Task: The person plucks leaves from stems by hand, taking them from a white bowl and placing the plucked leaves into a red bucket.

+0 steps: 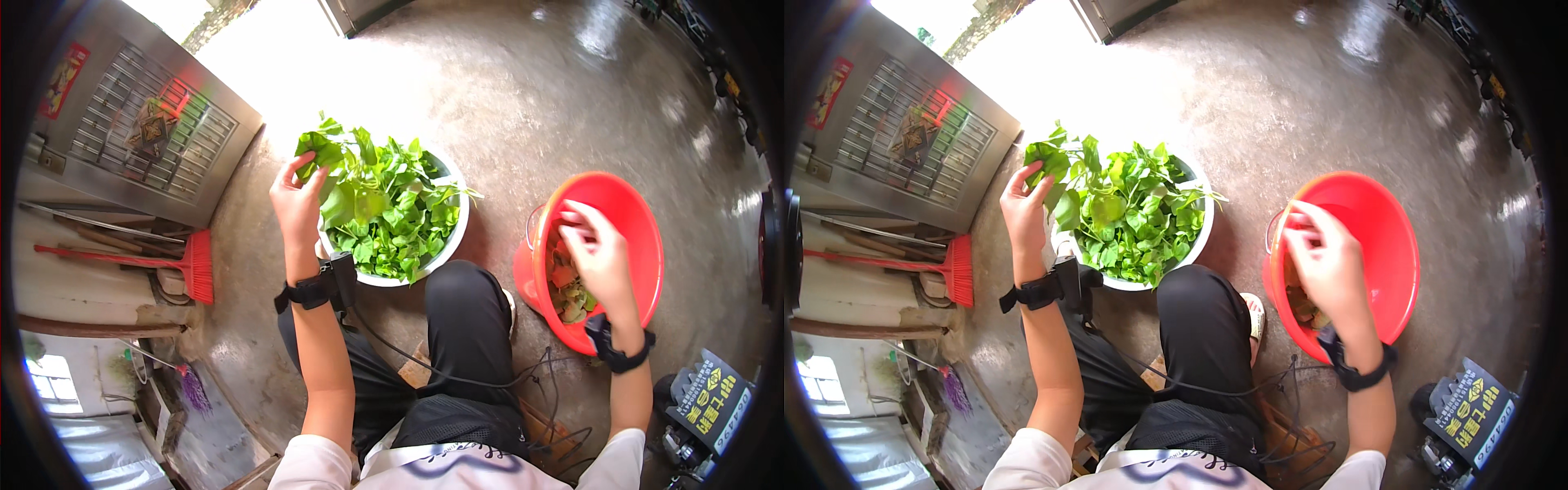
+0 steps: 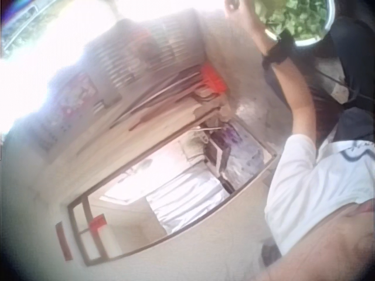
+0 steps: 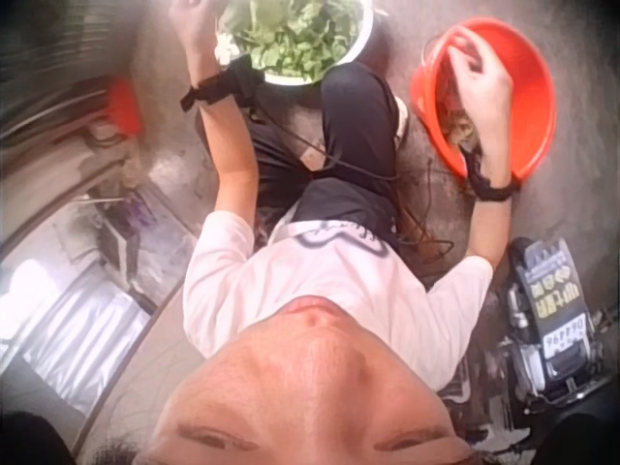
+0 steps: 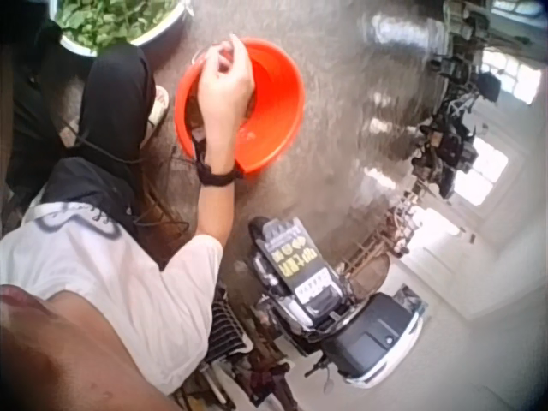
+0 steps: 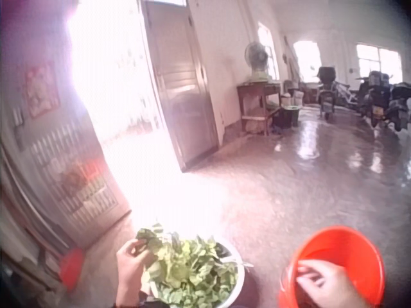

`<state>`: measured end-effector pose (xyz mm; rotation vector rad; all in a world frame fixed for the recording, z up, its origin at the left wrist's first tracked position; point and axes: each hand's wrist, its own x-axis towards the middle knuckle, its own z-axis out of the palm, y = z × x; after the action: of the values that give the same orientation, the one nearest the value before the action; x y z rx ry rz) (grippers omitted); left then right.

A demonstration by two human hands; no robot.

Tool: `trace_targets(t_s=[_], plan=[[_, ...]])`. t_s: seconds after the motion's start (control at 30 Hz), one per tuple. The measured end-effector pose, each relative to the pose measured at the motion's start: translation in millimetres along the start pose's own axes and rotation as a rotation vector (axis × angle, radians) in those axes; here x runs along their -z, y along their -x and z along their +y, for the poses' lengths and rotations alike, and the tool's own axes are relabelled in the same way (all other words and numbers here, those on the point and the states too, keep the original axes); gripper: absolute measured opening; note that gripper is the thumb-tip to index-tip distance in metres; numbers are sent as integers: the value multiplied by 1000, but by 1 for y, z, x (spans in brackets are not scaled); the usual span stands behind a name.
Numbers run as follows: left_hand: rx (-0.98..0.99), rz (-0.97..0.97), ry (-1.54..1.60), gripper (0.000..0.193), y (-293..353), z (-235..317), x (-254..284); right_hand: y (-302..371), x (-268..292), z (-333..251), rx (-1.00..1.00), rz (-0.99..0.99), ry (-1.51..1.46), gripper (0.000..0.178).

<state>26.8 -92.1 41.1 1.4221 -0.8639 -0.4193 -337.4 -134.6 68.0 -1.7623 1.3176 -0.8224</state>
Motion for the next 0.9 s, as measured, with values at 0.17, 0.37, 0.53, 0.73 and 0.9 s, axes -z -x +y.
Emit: trace_targets(t_s=[0.17,0.37,0.53,0.73,0.9], plan=[[79,-119,266,35,3,17,-10,-49,-89,0,114,-383,-269,26],[201,-139,410,37,5,0,-5,-82,-174,-19,-136,-523,-436,33],[233,-141,450,39,6,-11,5,-93,-204,-34,-337,-656,-633,35],[112,105,-10,39,8,-26,15,-102,-243,-36,-144,-413,-432,27],[-208,392,-522,39,15,-48,21,-117,-252,-44,-61,-367,-476,16]])
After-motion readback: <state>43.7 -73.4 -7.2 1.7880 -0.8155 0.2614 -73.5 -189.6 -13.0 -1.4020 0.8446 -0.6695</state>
